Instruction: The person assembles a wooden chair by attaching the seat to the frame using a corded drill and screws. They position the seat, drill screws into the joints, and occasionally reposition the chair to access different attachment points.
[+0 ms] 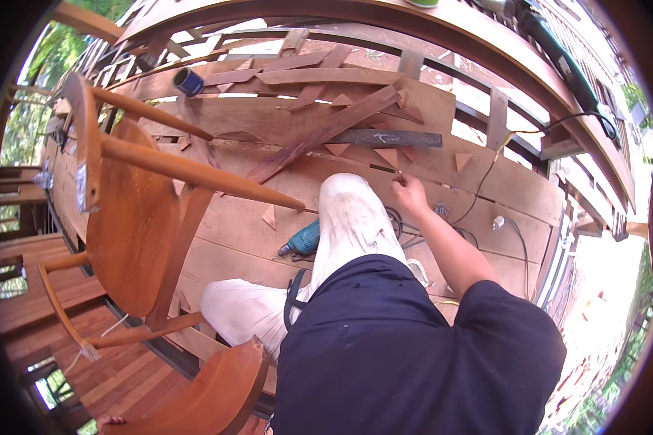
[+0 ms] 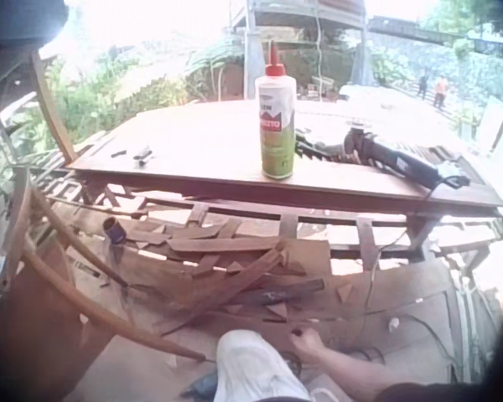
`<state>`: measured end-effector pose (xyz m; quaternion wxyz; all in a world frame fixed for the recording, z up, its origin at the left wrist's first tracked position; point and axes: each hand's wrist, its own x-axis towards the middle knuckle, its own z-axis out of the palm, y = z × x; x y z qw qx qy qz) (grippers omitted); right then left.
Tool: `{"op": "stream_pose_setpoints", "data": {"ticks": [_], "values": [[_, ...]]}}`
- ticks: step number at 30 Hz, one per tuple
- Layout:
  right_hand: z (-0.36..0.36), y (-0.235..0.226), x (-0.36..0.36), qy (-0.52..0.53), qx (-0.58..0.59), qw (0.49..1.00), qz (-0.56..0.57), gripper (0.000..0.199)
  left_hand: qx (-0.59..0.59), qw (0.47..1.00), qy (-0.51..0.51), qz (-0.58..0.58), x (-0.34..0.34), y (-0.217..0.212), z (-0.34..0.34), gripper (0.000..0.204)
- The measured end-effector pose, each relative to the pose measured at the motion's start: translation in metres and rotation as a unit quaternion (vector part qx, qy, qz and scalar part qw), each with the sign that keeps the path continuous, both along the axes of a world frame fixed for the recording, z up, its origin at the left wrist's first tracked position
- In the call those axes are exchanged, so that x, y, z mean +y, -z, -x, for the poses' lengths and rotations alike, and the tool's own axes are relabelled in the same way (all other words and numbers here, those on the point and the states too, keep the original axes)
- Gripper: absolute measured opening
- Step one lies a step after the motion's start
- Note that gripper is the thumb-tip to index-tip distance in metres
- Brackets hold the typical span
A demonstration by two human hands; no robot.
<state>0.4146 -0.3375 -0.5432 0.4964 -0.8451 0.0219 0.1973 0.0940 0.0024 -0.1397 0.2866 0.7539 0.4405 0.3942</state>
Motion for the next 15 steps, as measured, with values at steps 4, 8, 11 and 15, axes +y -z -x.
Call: {"op": "stream_pose_setpoints", "data": {"ticks": [4,8,11,15], "values": [[0.020,0.049,-0.067,-0.063,-0.005,0.978,0.198,0.030,0.018,0.999,0.041,0.014,-0.001,0.008,-0.038,0.043],[0.061,0.066,-0.114,-0.035,0.061,0.966,0.249,0.028,0.030,0.997,0.068,0.025,-0.003,0.012,-0.068,0.043],[0.079,0.070,-0.135,-0.007,0.101,0.958,0.269,0.028,0.034,0.995,0.084,0.029,-0.005,0.012,-0.082,0.042],[0.078,0.075,-0.146,0.021,0.119,0.958,0.259,0.030,0.031,0.994,0.099,0.027,-0.004,0.009,-0.093,0.042]]}}
